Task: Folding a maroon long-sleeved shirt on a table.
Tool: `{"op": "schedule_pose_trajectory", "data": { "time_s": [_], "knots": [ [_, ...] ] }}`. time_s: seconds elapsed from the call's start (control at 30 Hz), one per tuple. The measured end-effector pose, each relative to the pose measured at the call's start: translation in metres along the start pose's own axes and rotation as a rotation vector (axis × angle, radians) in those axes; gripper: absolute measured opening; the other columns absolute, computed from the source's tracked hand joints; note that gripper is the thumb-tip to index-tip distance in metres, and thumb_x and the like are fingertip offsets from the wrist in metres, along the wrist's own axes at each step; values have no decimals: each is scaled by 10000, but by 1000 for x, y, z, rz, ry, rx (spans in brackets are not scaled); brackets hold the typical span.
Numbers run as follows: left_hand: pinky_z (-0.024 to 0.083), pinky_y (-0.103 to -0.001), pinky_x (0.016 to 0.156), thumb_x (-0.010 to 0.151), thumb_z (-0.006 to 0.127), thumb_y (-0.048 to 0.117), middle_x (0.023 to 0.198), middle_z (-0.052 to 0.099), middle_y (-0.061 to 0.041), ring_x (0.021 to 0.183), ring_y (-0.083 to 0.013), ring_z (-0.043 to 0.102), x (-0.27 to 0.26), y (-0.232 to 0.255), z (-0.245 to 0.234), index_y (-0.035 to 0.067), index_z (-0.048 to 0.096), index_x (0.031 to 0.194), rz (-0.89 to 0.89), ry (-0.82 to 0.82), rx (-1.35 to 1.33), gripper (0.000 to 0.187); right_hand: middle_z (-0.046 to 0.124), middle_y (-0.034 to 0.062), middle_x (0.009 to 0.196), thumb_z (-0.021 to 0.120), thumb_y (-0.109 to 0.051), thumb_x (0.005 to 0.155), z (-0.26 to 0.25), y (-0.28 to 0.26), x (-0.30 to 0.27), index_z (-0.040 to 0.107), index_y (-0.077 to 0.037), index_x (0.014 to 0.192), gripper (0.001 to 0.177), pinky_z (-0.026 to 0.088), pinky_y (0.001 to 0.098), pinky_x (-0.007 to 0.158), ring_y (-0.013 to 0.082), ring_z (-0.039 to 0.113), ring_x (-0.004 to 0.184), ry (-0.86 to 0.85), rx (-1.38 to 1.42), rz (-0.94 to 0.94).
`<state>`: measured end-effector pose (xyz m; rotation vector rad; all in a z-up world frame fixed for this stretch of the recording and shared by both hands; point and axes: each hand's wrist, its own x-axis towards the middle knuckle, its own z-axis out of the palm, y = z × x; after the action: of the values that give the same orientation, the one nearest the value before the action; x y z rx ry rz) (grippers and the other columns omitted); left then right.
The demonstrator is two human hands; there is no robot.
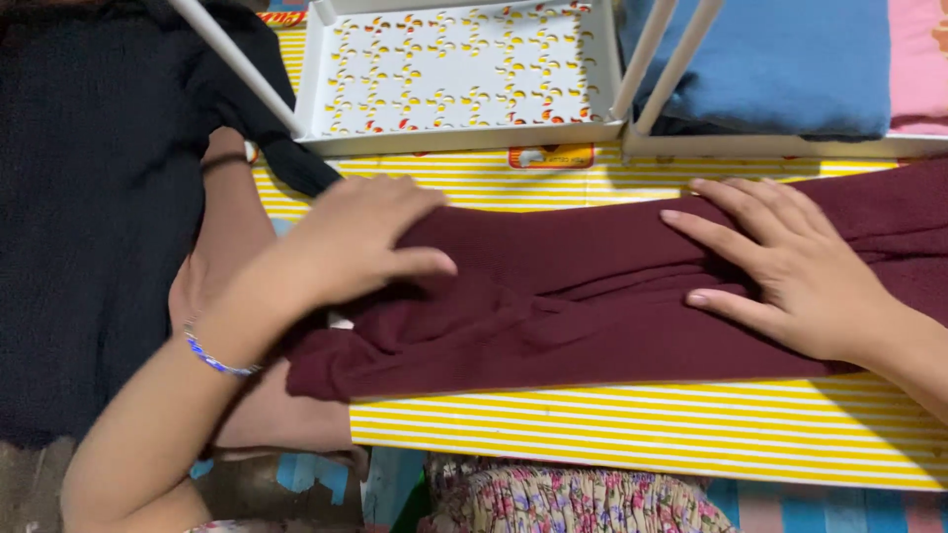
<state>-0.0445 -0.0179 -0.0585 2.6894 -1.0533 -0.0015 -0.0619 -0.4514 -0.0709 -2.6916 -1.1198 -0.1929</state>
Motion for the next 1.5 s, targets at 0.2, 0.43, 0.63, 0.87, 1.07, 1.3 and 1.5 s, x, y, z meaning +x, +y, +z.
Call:
{"op": "schedule_pose_trajectory", "data": {
  "time_s": [0.2,0.43,0.63,0.87,1.07,1.3,1.5],
  "knots": [
    [530,-419,898,995,573,323,1019,746,-151,995,-349,693,-59,-67,-25,3,708,1058,-116,26,-320,353,414,140,1576,553,-526,864,4,15,-12,455,-228,1524,730,263,527,1203,372,378,1447,56,-49,-61],
    [460,-414,1132,1018,650,185,757,646,-44,803,-206,633,-168,-122,-66,19,689,796,-232,147,-478,279,438,115,1562,558,-535,847,9,20,-14,458,-231,1536,760,256,518,1218,343,391,1448,48,-79,-68],
    [393,-552,985,730,903,332,807,687,-50,831,-257,665,-174,-77,-65,113,772,970,-911,-254,133,351,444,112,1556,564,-531,840,8,18,-13,465,-233,1532,760,259,514,1216,343,394,1444,55,-84,-54],
    [404,-525,1106,851,729,428,1304,620,-173,1249,-407,532,-89,46,-53,86,637,1299,-263,231,195,571,446,121,1549,569,-527,854,2,15,-10,464,-213,1530,753,275,522,1203,350,403,1430,41,-54,-57],
    [358,-596,1047,746,780,583,1477,423,-253,1267,-514,419,-61,74,-4,194,599,1405,59,110,0,786,461,140,1525,576,-520,854,2,15,-12,471,-201,1529,754,285,520,1196,368,417,1411,42,-77,-47],
    [377,-573,1024,643,835,443,1406,400,-213,1199,-482,434,-57,80,-7,179,575,1320,-102,-73,-71,771,487,155,1463,592,-505,831,-6,28,-16,478,-192,1494,743,316,536,1149,396,440,1342,-7,-19,9],
    [389,-527,1025,608,811,369,1409,421,-207,1255,-454,441,-64,84,-12,133,583,1304,-114,-93,-80,770,484,161,1472,558,-477,869,-8,64,-37,476,-183,1502,703,321,523,1149,394,438,1354,11,-57,41]
  ]
}}
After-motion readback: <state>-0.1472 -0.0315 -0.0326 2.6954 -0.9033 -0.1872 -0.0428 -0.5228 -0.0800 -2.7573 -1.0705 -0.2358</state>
